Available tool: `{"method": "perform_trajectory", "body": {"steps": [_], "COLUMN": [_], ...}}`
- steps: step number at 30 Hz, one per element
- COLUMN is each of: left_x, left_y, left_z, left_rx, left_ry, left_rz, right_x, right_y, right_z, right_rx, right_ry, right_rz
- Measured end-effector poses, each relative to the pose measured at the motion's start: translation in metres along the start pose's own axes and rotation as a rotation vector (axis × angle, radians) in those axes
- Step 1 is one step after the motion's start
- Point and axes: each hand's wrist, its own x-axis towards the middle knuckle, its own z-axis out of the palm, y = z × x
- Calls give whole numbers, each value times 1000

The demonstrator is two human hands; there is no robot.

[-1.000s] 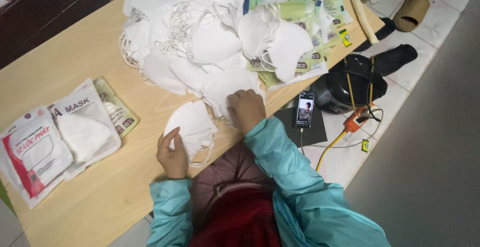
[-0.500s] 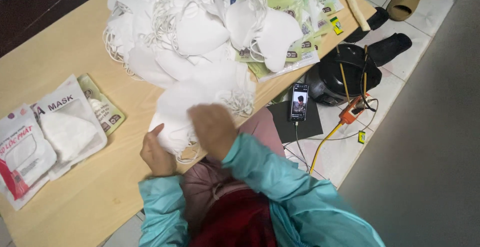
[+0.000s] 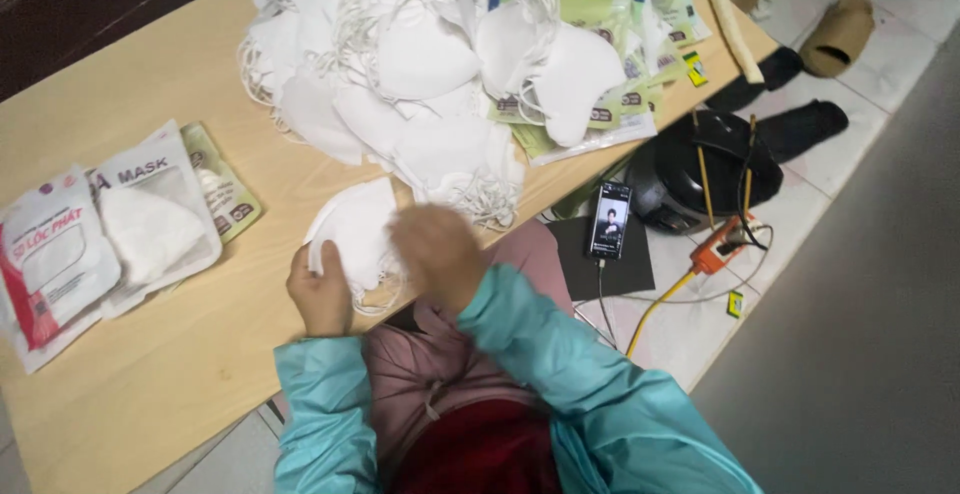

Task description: Stacking white face masks neatly on a wooden table after untangling their ear loops.

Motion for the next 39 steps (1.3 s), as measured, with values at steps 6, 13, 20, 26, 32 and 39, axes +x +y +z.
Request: {"method": "perform_trajectory", "body": {"steps": [6,13,20,26,32,39], "left_x": [-1,0,-1,-2,0,1], "left_y": [24,15,17,14,-5,-3], "left_z": [2,2,5,3,6,5], "left_rx": [-10,-6,-17,-189,-203,-157], "left_ry": [-16,-11,-36,-39,-14,36], "left_rz": [53,80,87,-24,-123,-107], "right_x": [18,23,38,9,-36,-22], "right_y": [70,90,74,16,-5,53], "right_z": [-38,-31,-45,-1,29,7], "right_rx": [-177,-247,-247,-100,111,12], "right_ry": [-472,-769,-335,-107,-307,-196], "right_rz": [436,556,306,-50,-38,-16]}}
